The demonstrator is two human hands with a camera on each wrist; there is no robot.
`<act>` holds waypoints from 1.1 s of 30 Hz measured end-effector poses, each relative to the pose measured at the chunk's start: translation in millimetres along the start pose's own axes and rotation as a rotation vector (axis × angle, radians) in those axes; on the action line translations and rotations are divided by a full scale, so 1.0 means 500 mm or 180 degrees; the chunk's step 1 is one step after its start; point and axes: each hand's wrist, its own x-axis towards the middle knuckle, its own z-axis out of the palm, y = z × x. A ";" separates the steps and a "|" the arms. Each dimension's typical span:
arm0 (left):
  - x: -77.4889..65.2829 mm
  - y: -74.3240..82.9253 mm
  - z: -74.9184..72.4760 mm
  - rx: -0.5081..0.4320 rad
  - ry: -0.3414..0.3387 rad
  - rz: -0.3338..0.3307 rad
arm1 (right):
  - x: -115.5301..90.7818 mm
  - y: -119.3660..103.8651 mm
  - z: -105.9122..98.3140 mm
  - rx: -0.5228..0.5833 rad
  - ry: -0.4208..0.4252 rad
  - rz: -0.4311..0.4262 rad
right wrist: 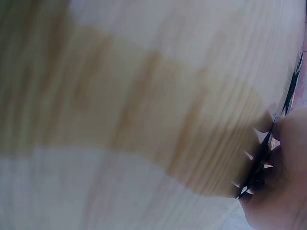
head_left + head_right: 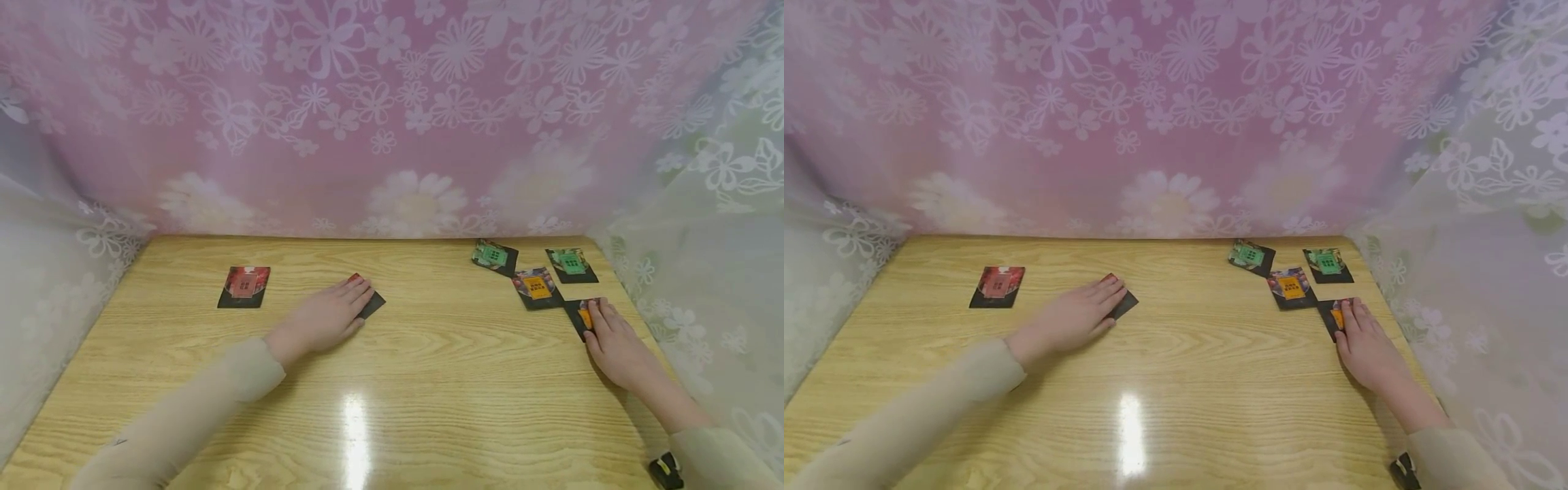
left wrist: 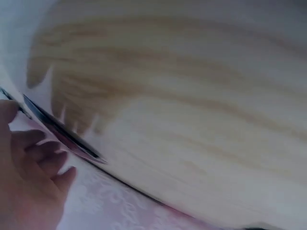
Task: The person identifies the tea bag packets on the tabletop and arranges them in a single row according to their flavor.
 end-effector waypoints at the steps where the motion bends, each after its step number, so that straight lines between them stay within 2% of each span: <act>1: 0.004 0.005 0.001 0.0043 0.0010 -0.0037 | 0.000 0.000 0.000 -0.0001 -0.0001 0.0004; 4: 0.016 0.016 0.003 0.0103 0.0037 -0.0169 | -0.001 0.002 0.002 0.0000 -0.0006 0.0010; 8: 0.023 0.019 0.007 -0.0084 -0.0021 -0.0301 | -0.002 0.004 0.006 0.0001 -0.0003 0.0008; 13: 0.015 0.003 0.015 -0.0326 -0.0064 -0.0231 | 0.000 0.006 0.009 0.0001 0.0049 -0.0027; 21: -0.013 -0.040 0.026 -0.0532 -0.0033 -0.0021 | 0.000 0.000 0.000 -0.0025 0.0063 -0.0020; 24: -0.028 -0.053 0.025 -0.0765 -0.0108 -0.0040 | -0.001 -0.003 -0.002 -0.0047 0.0037 -0.0007; 28: -0.052 -0.070 0.018 -0.1296 -0.0163 -0.0192 | 0.000 -0.003 -0.002 -0.0064 0.0006 -0.0004; 30: -0.065 -0.080 0.015 -0.1416 -0.0131 -0.0232 | 0.000 -0.003 -0.001 -0.0062 0.0002 -0.0003; 33: -0.083 -0.095 0.014 -0.1398 -0.0025 -0.0229 | 0.000 0.000 -0.001 -0.0061 0.0016 0.0003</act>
